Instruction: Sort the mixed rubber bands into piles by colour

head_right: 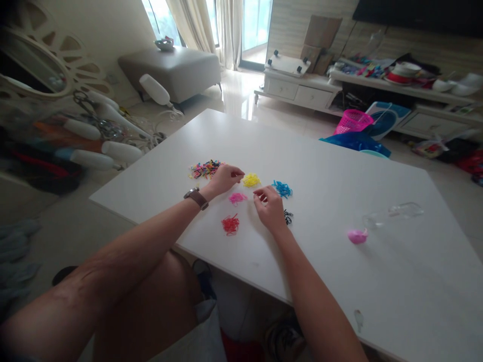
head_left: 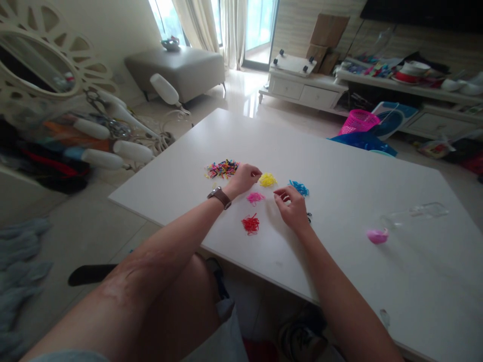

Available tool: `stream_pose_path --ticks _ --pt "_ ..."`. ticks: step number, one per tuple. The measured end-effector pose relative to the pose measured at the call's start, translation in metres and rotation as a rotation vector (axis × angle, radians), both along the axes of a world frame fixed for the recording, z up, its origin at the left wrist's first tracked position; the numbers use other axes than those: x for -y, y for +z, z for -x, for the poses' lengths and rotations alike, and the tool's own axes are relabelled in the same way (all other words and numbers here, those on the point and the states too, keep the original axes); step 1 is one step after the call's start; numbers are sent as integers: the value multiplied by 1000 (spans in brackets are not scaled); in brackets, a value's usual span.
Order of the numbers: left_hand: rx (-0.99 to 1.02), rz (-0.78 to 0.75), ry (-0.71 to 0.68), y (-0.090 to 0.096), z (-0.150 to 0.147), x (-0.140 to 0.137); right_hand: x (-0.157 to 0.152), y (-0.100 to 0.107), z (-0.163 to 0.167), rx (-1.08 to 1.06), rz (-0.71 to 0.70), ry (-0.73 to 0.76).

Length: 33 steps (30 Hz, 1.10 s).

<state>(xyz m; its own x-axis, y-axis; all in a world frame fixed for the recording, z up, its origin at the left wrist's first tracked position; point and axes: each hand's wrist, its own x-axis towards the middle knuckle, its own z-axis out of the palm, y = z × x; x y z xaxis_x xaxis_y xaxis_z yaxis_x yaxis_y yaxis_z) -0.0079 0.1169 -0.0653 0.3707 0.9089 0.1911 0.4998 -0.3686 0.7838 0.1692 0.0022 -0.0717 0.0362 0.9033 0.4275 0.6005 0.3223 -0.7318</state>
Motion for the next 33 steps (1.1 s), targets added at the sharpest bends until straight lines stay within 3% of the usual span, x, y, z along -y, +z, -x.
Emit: stream_pose_path --ticks 4,7,12,17,24,33 --pt "-25 -17 79 16 23 -10 0 2 0 8 -13 11" --pt "-19 -4 238 25 48 -19 0 1 0 3 -23 20" --pt "-52 92 393 26 83 -24 0 1 -1 -5 -29 22" --pt "-166 201 368 22 92 -23 0 1 -1 7 -25 17" --pt "-312 224 257 13 91 -25 0 0 -1 18 -23 27" --pt "-401 217 259 5 84 -30 0 1 0 29 -7 36"
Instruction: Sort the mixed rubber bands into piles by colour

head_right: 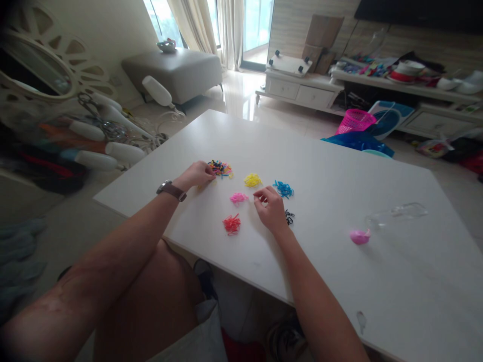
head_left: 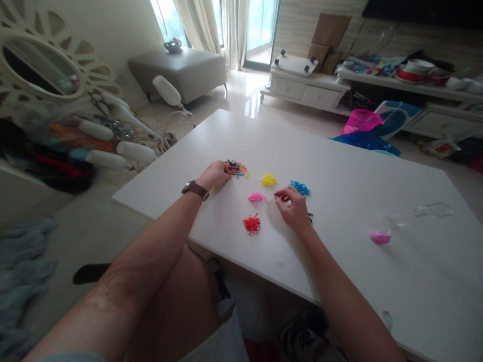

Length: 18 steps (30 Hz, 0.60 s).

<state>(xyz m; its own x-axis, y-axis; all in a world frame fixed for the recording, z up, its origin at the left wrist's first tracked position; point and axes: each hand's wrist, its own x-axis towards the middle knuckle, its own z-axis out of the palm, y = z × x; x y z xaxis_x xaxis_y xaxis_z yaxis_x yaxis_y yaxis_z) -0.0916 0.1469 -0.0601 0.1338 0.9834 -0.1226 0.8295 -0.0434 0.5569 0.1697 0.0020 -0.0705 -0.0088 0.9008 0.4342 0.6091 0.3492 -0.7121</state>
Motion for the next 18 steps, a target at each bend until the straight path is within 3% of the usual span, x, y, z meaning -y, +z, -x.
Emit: stream_pose_path --ticks 6,14,18 --pt "32 -9 -24 11 1 4 0 -1 0 -3 -9 10" --pt "692 244 -156 17 -17 24 1 -1 2 1 -10 21" --pt "880 376 -251 17 -37 40 2 2 4 -3 1 33"
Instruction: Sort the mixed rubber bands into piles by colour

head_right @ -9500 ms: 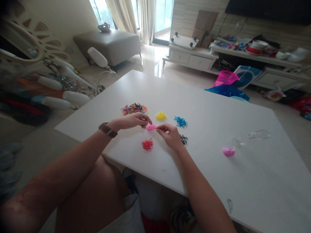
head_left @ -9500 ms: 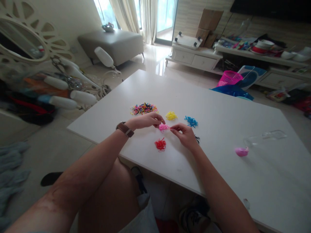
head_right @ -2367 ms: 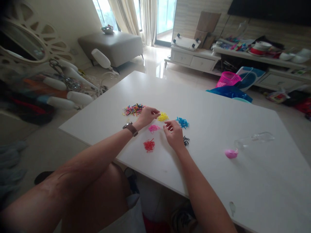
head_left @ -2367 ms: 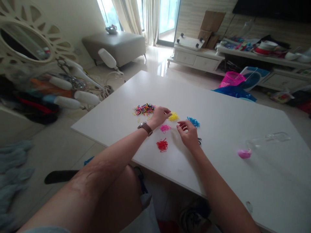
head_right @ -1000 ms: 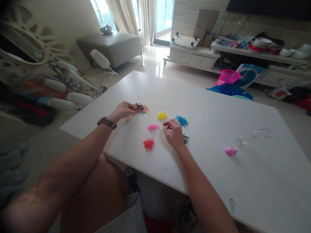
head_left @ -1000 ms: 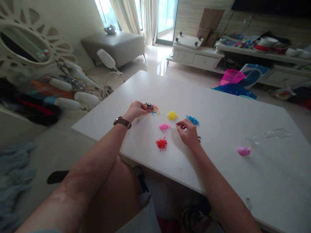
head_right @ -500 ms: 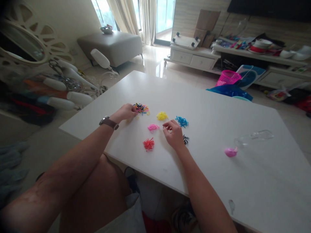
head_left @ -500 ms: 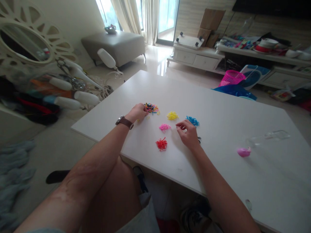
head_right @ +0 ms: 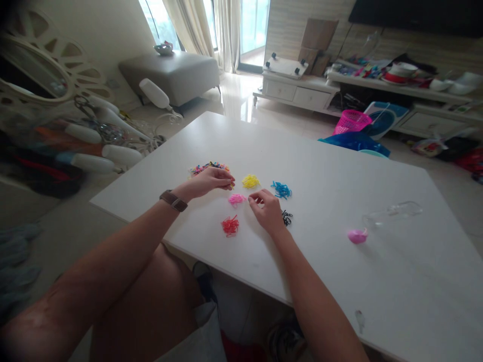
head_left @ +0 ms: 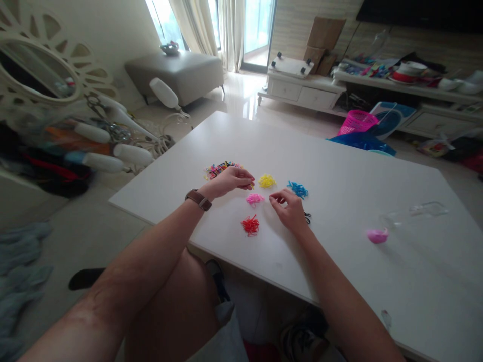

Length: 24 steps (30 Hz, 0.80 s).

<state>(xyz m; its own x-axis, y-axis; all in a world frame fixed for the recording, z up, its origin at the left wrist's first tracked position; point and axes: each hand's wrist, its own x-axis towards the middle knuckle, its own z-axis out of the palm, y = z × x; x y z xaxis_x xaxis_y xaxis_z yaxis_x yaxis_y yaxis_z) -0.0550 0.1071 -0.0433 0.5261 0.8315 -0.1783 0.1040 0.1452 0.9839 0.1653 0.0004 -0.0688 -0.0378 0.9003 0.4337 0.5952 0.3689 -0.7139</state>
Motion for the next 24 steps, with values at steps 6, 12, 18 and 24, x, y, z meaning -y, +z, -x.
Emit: stream_pose_path --ticks 6,12,18,24 --pt "108 80 -109 0 -24 16 1 0 2 -29 30 20" --pt "117 107 -156 1 -33 21 1 -1 3 -14 31 44" --pt "190 330 24 6 -32 19 2 2 2 5 2 14" --pt "139 335 54 1 -29 12 2 1 2 13 -3 15"
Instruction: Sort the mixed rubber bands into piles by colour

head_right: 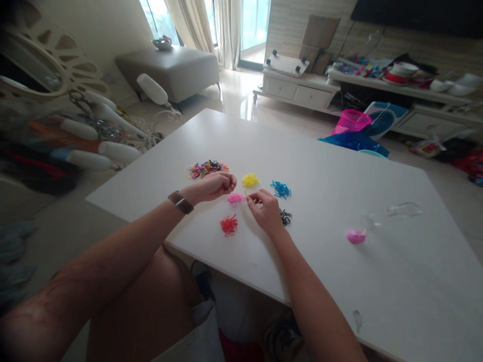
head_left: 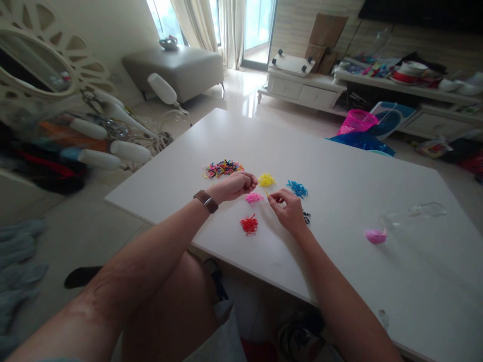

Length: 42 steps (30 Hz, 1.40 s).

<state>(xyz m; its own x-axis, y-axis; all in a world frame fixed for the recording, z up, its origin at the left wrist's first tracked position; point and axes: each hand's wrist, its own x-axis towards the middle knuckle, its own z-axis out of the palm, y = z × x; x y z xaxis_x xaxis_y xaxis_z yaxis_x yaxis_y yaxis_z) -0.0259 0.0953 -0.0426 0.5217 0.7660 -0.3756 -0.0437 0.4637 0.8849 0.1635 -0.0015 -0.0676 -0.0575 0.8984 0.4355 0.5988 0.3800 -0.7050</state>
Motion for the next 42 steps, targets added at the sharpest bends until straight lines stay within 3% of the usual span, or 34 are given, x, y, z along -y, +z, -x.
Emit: stream_pose_path --ticks 12,15,22,26,42 --pt "-74 -70 -117 -1 -7 2 0 1 0 -2 2 3" --pt "-88 -144 -104 0 -8 4 0 2 1 -5 1 7" --pt "-181 -379 -230 6 -8 11 0 2 1 4 -6 13" --pt "-204 -430 -266 1 -7 10 -1 0 -1 1 -18 0" --pt "-306 -596 -180 9 -11 9 0 5 -2 -18 -38 -52"
